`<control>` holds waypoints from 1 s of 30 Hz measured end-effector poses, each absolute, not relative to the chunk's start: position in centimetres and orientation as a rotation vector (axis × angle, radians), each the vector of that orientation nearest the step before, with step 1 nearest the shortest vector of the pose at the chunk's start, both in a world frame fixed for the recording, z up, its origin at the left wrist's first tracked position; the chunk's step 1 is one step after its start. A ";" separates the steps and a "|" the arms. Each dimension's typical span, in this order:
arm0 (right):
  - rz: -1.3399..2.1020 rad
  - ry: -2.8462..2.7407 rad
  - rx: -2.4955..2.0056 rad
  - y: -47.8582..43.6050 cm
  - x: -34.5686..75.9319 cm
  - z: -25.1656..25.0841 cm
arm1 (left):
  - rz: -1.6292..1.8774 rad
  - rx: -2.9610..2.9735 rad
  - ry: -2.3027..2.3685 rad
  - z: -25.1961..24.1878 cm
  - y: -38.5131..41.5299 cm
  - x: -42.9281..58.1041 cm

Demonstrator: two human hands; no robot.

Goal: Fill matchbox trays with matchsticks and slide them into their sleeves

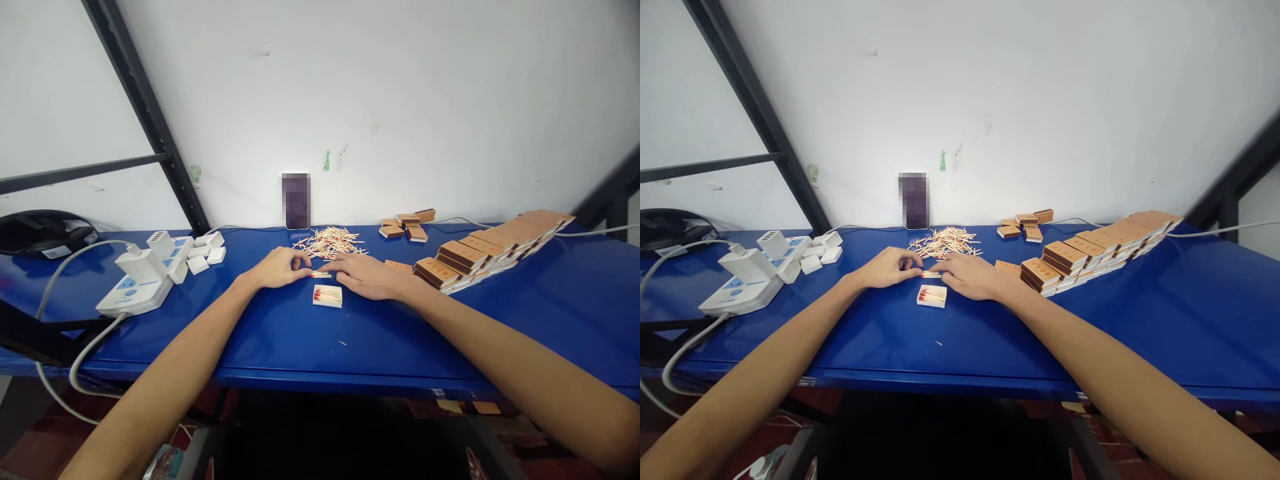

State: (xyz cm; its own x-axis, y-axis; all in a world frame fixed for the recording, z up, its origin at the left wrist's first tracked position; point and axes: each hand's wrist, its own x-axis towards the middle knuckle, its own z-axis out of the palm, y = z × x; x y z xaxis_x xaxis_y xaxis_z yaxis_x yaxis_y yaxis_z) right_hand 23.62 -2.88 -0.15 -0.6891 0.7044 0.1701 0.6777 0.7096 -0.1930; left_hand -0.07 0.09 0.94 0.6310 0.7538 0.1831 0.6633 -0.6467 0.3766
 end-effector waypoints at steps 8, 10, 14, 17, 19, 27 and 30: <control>0.137 -2.572 -1.169 -1.9 24.0 -0.5 | 0.509 2.571 1.151 0.9 0.1 0.0; 0.109 -2.524 -1.258 -1.6 24.2 -0.6 | 0.547 2.571 1.155 0.8 0.2 0.0; 0.045 -2.475 -1.377 -1.2 24.3 -0.5 | 0.572 2.631 1.281 0.5 0.5 -0.4; 0.031 -2.476 -1.391 -1.2 24.2 -0.6 | 0.586 2.678 1.403 0.5 0.8 -0.7; 0.032 -2.481 -1.377 -1.1 24.2 -0.7 | 0.577 2.708 1.421 0.4 0.9 -0.8; 0.036 -2.491 -1.300 -1.4 23.9 -1.0 | 0.506 2.832 1.316 0.0 1.0 -0.6; 0.033 -2.491 -1.301 -1.6 23.6 -1.0 | 0.502 2.842 1.323 -0.2 1.1 -0.6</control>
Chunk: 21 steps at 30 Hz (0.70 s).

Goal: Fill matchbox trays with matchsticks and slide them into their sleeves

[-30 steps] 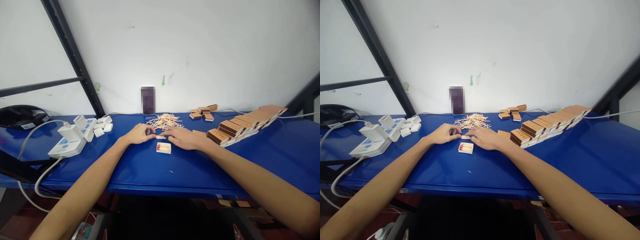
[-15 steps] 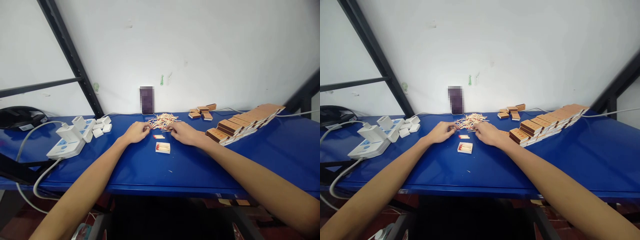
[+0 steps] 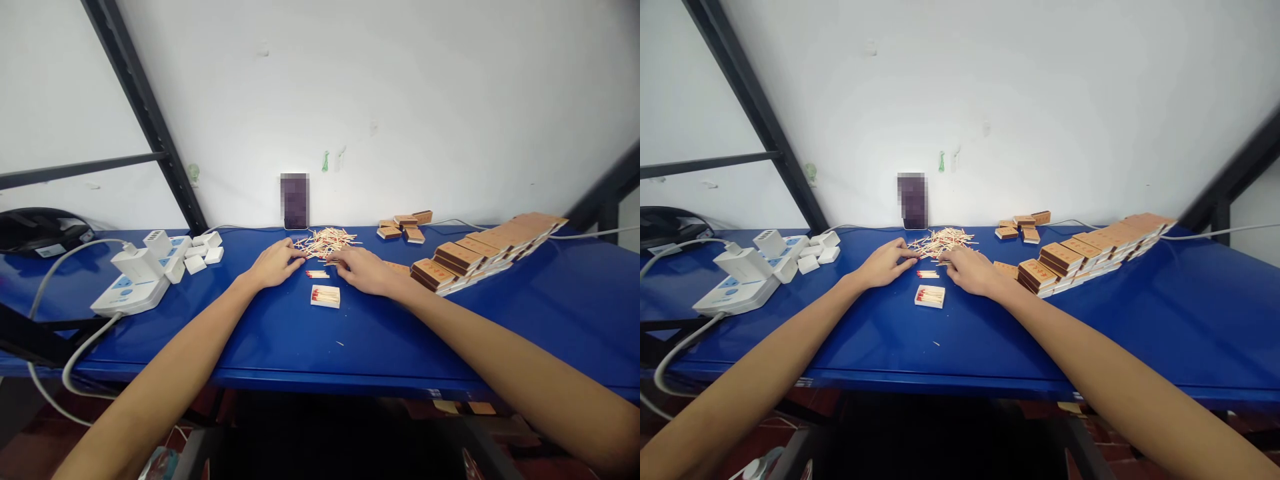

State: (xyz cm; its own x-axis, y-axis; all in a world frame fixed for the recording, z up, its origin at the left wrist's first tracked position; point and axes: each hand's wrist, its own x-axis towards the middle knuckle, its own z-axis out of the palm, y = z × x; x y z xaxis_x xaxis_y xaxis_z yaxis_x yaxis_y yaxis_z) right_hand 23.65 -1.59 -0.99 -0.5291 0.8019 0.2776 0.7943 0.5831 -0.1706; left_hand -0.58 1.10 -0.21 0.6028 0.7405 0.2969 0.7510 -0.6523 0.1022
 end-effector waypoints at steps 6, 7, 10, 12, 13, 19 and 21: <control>-0.005 -2.447 -1.360 -1.6 23.2 -1.0 | -0.563 -2.686 -1.309 -0.7 1.6 0.6; -0.010 -2.438 -1.374 -1.6 23.2 -0.9 | -0.567 -2.674 -1.301 -0.7 1.7 0.9; 0.000 -2.416 -1.406 -1.4 23.3 -0.8 | -0.564 -2.663 -1.257 -0.7 1.9 1.4; 0.010 -2.409 -1.400 -1.2 23.5 -0.8 | -0.560 -2.678 -1.235 -0.7 1.9 1.4; 0.013 -2.407 -1.390 -1.1 23.5 -0.8 | -0.560 -2.686 -1.227 -0.7 1.9 1.4; 0.020 -2.393 -1.355 -0.7 24.0 -1.1 | -0.574 -2.739 -1.202 -0.4 1.7 1.0; 0.023 -2.383 -1.353 -0.6 24.1 -1.1 | -0.566 -2.766 -1.214 -0.3 1.5 0.7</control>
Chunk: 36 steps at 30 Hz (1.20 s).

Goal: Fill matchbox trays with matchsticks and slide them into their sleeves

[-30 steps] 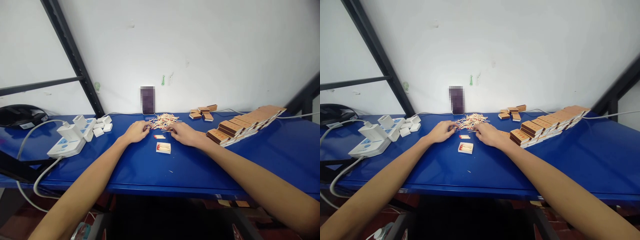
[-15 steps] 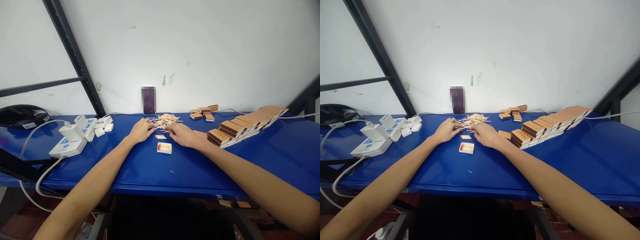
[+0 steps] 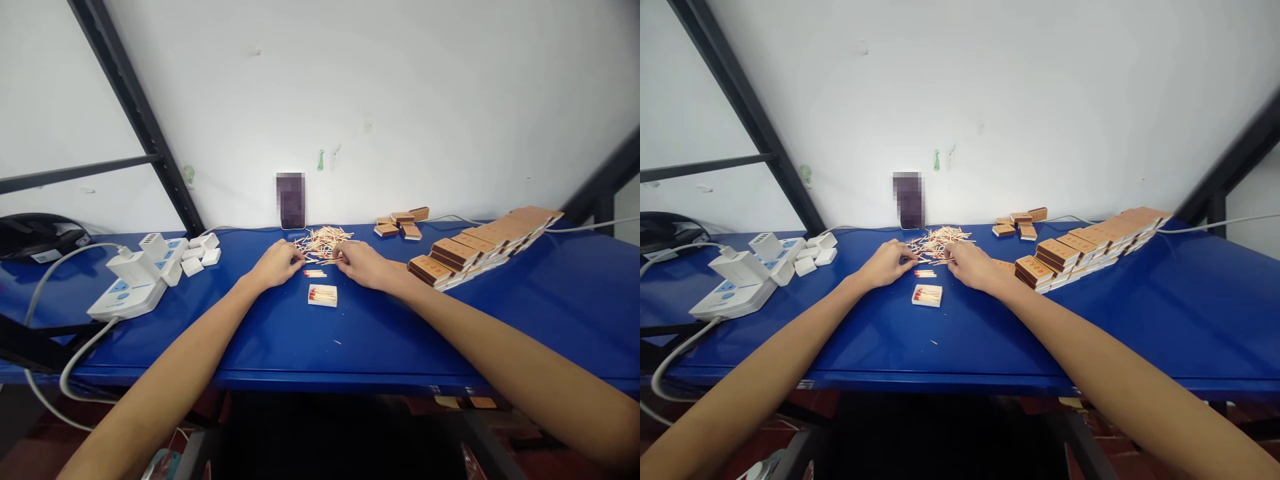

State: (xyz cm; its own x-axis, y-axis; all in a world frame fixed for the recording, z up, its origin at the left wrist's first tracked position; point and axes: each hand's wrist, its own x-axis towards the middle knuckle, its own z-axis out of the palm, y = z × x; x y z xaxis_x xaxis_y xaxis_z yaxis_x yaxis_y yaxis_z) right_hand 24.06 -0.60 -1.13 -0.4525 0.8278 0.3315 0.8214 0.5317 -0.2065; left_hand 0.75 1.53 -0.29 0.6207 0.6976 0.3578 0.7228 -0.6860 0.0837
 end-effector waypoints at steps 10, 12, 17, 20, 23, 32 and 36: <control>0.081 -2.466 -1.371 -0.2 24.5 -1.5 | -0.561 -2.782 -1.352 0.3 1.1 0.4; 0.068 -2.490 -1.354 -0.4 24.5 -1.7 | -0.564 -2.792 -1.372 0.5 1.0 0.6; 0.004 -2.454 -1.215 -1.1 24.0 -1.6 | -0.539 -2.811 -1.345 0.9 0.7 0.5; 0.083 -2.375 -1.165 -1.3 23.4 -1.3 | -0.552 -2.861 -1.276 0.9 0.6 0.4; 0.116 -2.353 -1.055 -1.5 22.9 -1.1 | -0.558 -2.926 -1.207 0.8 0.6 0.3; 0.189 -2.265 -1.147 -1.7 22.6 -1.1 | -0.690 -2.949 -1.280 0.4 0.9 0.1; 0.232 -2.200 -1.191 -1.8 22.6 -0.8 | -0.647 -2.938 -1.232 0.5 0.7 0.3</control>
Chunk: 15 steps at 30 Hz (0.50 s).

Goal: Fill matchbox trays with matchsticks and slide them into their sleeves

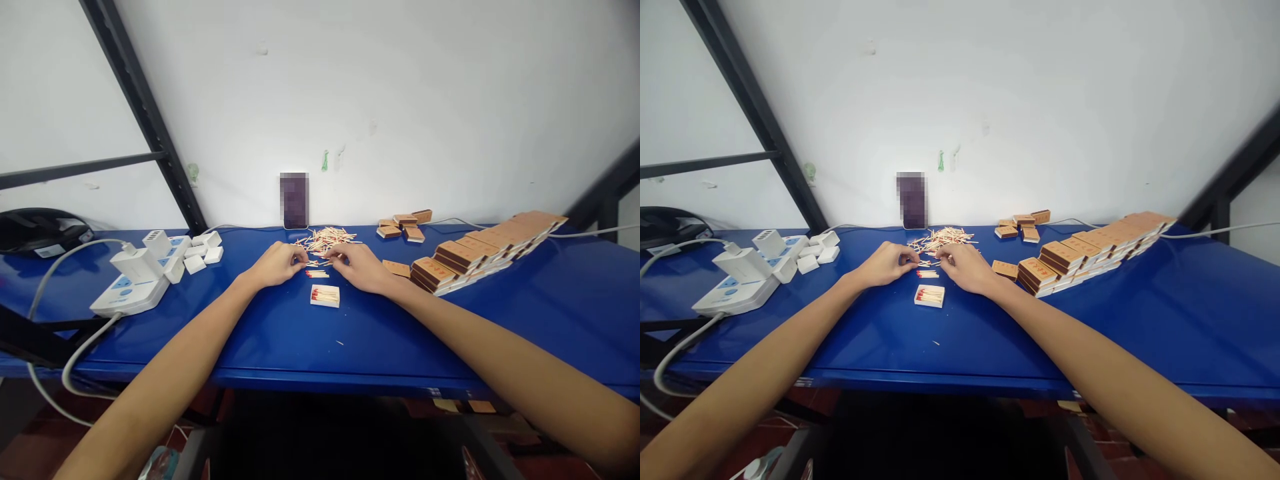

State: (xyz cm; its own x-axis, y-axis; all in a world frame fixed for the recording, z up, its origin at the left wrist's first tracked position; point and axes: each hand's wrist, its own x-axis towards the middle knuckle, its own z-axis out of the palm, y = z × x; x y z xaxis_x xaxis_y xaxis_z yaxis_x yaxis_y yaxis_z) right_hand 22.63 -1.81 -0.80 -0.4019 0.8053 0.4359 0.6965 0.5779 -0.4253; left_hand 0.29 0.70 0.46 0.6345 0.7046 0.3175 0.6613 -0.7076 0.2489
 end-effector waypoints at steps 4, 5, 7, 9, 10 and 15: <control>0.252 -2.181 -1.161 -1.7 22.5 -0.8 | 0.551 2.761 1.123 0.7 0.5 0.5; 0.257 -2.185 -1.161 -1.7 22.5 -0.8 | 0.537 2.768 1.115 0.7 0.5 0.6; 0.259 -2.199 -1.161 -1.5 22.5 -0.9 | 0.505 2.785 1.102 0.7 0.6 0.7; 0.218 -2.219 -1.148 -1.4 22.5 -1.1 | 0.479 2.797 1.090 0.6 0.7 0.7; 0.183 -2.226 -1.141 -1.3 22.5 -1.2 | 0.468 2.801 1.088 0.6 0.8 0.7; 0.116 -2.250 -1.046 -1.0 22.5 -1.6 | 0.460 2.783 1.089 0.5 1.0 0.8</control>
State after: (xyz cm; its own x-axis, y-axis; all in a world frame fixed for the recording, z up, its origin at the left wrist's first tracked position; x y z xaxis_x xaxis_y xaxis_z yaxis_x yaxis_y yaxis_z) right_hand 22.51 -0.97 -1.58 -0.4736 0.7118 0.5188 0.6547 0.6785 -0.3332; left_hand 0.82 0.97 0.52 0.6955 0.6784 0.2366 0.6426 -0.7347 0.2175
